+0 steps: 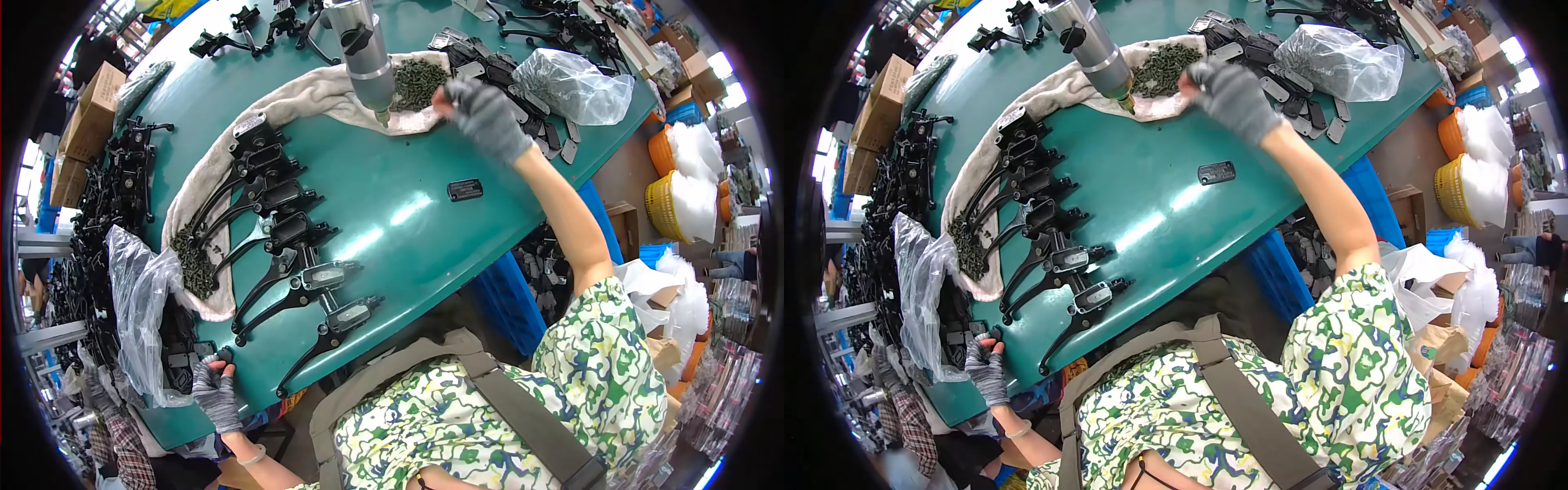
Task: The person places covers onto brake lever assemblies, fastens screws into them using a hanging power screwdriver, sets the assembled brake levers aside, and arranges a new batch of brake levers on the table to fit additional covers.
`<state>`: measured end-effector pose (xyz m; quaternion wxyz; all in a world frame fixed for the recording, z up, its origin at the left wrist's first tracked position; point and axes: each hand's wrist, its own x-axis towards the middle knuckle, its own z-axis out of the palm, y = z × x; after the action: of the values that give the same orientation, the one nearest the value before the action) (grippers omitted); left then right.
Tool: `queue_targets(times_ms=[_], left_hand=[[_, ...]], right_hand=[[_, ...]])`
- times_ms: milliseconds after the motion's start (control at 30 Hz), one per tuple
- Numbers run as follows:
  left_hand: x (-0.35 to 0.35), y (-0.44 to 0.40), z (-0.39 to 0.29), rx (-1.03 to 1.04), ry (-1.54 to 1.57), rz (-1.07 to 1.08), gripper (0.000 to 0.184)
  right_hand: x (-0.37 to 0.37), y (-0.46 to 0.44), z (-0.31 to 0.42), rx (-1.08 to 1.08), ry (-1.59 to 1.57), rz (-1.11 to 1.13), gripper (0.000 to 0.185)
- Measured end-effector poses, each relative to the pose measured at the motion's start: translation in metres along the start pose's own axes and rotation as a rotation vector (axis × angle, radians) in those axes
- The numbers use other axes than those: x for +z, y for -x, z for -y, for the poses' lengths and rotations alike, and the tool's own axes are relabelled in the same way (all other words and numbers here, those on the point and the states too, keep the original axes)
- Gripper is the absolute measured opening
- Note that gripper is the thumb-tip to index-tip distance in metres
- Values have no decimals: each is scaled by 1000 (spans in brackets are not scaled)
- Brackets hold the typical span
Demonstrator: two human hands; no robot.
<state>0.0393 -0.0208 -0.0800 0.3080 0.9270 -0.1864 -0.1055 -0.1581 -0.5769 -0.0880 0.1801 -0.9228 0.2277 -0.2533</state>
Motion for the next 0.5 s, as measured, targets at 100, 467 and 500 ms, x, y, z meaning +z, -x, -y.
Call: queue_targets(times_ms=[100, 467, 500], left_hand=[[-7, -2, 2, 100, -79, -39, 15], [50, -35, -221, 1194, -205, 92, 16], [59, -36, -235, 1232, -244, 134, 14]], right_hand=[[-1, -30, -20, -19, -24, 89, 28], [8, -25, -23, -475, 504, 97, 31], [9, -24, -25, -472, 510, 58, 31]])
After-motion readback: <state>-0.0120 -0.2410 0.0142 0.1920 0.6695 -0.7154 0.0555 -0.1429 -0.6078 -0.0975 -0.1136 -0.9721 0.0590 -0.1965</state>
